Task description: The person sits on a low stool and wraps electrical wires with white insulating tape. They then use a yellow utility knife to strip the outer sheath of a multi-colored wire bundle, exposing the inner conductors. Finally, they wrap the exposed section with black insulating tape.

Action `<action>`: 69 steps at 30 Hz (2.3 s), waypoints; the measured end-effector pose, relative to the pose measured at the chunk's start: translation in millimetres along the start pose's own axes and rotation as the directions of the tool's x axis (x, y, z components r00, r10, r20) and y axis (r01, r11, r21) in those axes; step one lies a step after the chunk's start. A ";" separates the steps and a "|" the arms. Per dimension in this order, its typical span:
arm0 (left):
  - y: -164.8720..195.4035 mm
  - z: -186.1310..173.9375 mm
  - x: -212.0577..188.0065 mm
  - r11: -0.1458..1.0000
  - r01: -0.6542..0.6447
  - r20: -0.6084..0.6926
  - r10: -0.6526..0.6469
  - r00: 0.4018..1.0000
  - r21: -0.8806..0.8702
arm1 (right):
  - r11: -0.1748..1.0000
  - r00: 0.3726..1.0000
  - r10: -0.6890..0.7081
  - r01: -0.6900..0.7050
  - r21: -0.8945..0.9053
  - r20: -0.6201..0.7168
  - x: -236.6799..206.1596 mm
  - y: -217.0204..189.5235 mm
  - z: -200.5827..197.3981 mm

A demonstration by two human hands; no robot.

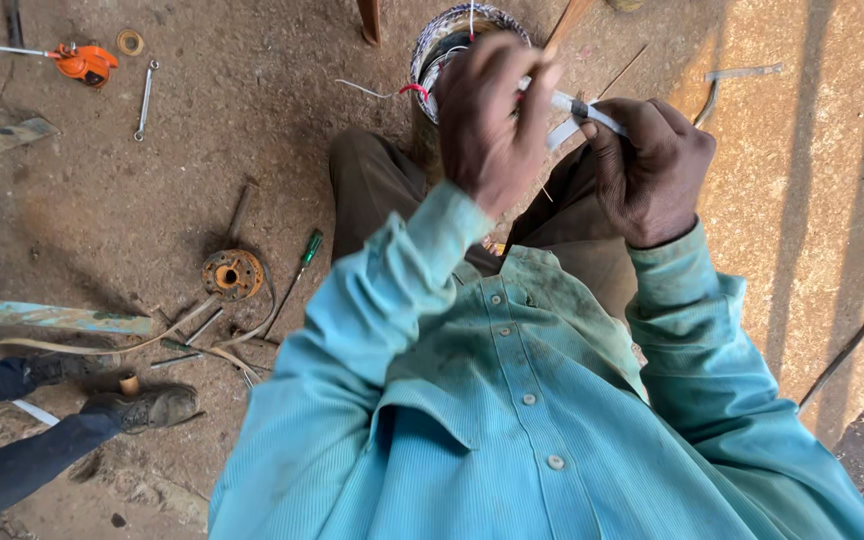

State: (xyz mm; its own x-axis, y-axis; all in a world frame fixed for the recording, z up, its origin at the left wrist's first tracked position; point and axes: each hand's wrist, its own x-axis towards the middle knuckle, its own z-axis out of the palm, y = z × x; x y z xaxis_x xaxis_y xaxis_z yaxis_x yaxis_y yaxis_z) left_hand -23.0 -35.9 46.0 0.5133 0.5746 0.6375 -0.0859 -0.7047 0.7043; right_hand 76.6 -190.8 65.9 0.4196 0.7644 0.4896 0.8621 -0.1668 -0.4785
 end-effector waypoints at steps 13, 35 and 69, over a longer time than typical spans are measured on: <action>-15.5 -15.5 20.5 0.965 -0.054 0.288 0.130 0.949 -0.256 | 0.967 0.985 0.045 -0.085 0.241 0.169 9.0 -3.3 -2.8; 2.5 -27.0 6.8 0.951 -0.291 0.037 0.296 0.954 -0.108 | 0.922 0.956 0.107 -0.198 0.332 0.274 11.7 -2.5 -6.3; -61.0 43.0 24.8 0.972 0.214 0.488 -0.236 0.840 0.101 | 0.983 0.985 -0.170 0.169 -0.066 -0.017 8.5 14.1 7.6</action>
State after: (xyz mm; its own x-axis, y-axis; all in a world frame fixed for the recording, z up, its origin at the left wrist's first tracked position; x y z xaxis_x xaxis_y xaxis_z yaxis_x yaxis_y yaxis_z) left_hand 31.6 3.5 5.4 0.8682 0.4461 0.2173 0.1127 -0.6038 0.7891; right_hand 90.1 -181.9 57.7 0.2714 0.7711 0.5760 0.9374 -0.0762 -0.3397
